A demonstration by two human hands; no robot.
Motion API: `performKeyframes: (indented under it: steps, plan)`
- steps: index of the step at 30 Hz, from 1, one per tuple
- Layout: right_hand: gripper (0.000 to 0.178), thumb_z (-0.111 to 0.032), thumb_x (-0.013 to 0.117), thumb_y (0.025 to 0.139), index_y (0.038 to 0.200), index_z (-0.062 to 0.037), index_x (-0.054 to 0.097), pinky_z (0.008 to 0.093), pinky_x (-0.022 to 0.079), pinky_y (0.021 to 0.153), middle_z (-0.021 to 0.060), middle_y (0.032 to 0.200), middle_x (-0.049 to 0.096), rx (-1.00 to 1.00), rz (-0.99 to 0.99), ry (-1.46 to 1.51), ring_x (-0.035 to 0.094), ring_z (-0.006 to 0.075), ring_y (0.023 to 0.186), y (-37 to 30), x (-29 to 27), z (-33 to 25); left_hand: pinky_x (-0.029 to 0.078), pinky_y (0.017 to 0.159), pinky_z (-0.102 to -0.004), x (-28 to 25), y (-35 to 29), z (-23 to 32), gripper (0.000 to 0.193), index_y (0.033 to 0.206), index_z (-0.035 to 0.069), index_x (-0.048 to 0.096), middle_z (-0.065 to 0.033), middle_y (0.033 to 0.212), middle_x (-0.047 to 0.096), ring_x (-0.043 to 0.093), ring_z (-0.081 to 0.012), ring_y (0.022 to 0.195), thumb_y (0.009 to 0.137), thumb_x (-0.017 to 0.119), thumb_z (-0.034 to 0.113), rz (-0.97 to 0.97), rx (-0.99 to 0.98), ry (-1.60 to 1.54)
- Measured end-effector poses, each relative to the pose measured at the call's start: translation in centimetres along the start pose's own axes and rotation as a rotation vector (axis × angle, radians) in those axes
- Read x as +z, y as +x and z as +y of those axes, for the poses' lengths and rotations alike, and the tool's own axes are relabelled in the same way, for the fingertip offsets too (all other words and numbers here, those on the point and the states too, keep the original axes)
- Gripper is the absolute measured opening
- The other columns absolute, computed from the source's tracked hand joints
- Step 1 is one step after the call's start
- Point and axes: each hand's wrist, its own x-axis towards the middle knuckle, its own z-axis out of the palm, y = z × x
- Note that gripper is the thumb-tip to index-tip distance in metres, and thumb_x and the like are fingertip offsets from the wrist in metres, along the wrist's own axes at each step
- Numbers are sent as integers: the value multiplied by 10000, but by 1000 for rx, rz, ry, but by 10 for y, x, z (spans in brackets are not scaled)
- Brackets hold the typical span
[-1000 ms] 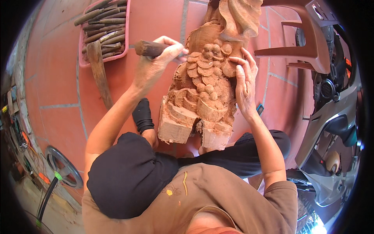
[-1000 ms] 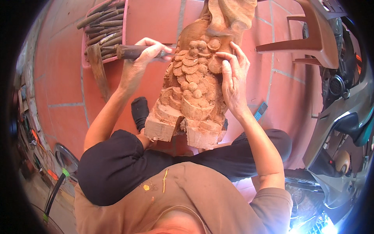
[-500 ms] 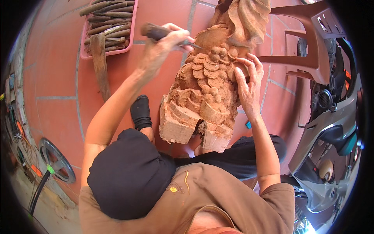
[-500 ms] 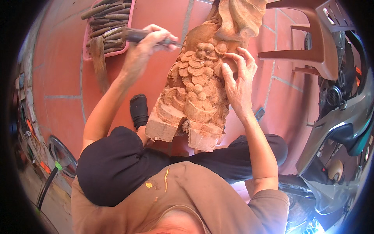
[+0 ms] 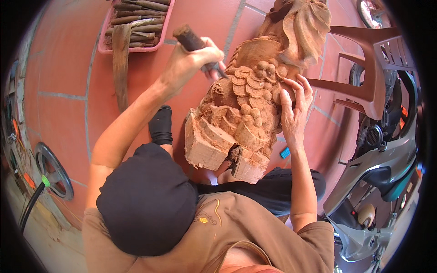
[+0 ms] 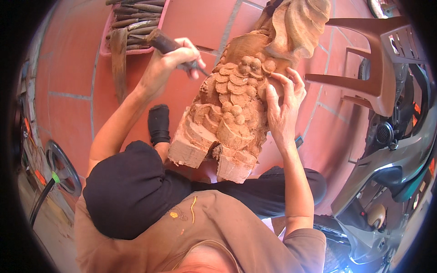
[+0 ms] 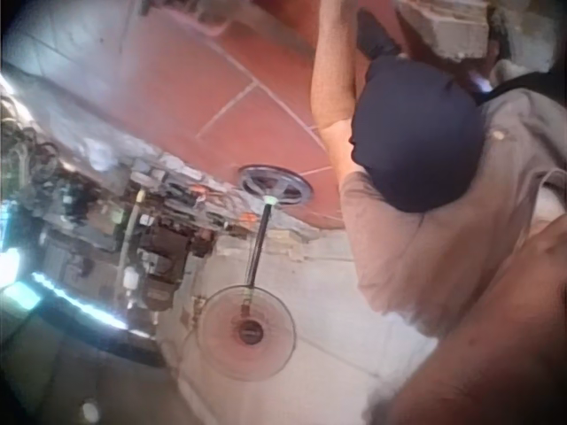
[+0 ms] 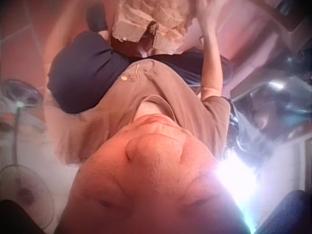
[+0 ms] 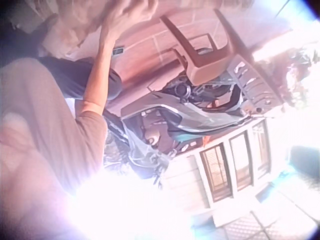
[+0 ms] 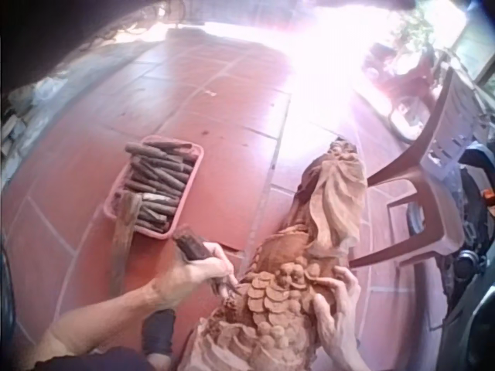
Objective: The person carves a wooden sculpture using a chisel and mallet, focusing on shaping the lower section of the piece. They repeatedly strike the chisel to remove wood and refine the surface details.
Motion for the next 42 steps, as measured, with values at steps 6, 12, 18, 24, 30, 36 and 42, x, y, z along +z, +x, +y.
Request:
performKeyframes:
  steps: [6, 12, 18, 24, 30, 36, 42]
  plan:
    - [278, -217, 598, 940, 1185, -87, 602, 449, 263, 1117, 155, 1399, 398, -10, -12, -12, 338, 341, 1327, 3, 2, -1, 539, 772, -303, 23, 16, -28, 176, 945, -4, 622, -132, 967, 692, 675, -156, 810, 944, 594, 170, 6, 101, -74]
    - [268, -204, 587, 940, 1180, -82, 597, 452, 252, 1120, 161, 1392, 401, -9, -5, -34, 337, 340, 1332, 1, 2, 1, 538, 655, -240, -2, -6, -9, 123, 872, 20, 643, -54, 764, 685, 669, -99, 713, 878, 650, 143, -121, 12, 76]
    - [256, -196, 577, 943, 1167, -75, 601, 446, 252, 1118, 164, 1385, 406, -8, 11, -37, 349, 338, 1324, 1, 6, -2, 561, 738, -282, 10, 6, -22, 166, 903, 9, 638, -82, 882, 685, 673, -123, 777, 918, 645, 175, 12, 119, -61]
    - [252, -197, 570, 948, 1162, -69, 604, 444, 256, 1112, 165, 1383, 406, -25, 18, -25, 360, 331, 1307, 1, 5, -3, 542, 787, -284, 15, -6, -28, 147, 916, -5, 640, -95, 951, 686, 662, -128, 872, 925, 618, 141, -39, 159, 64]
    - [254, -189, 558, 952, 1170, -65, 599, 441, 262, 1105, 160, 1382, 406, -17, 20, -32, 358, 324, 1297, 1, 8, -1, 537, 768, -274, -13, -10, -16, 142, 918, 13, 655, -79, 895, 694, 663, -118, 814, 925, 612, 148, -75, 14, 152]
    - [251, -185, 553, 951, 1165, -62, 597, 442, 258, 1107, 160, 1383, 404, -19, 16, -39, 359, 329, 1303, 2, 8, 0, 532, 825, -299, 20, 4, -28, 168, 933, -2, 654, -91, 949, 691, 659, -147, 871, 939, 598, 157, -53, 123, -120]
    - [251, -183, 557, 950, 1166, -61, 595, 439, 263, 1106, 158, 1379, 405, -17, 15, -35, 358, 328, 1305, 0, 7, 0, 506, 721, -243, -6, -15, -20, 103, 860, 25, 660, -28, 829, 688, 626, -69, 804, 876, 635, 123, -88, 123, 222]
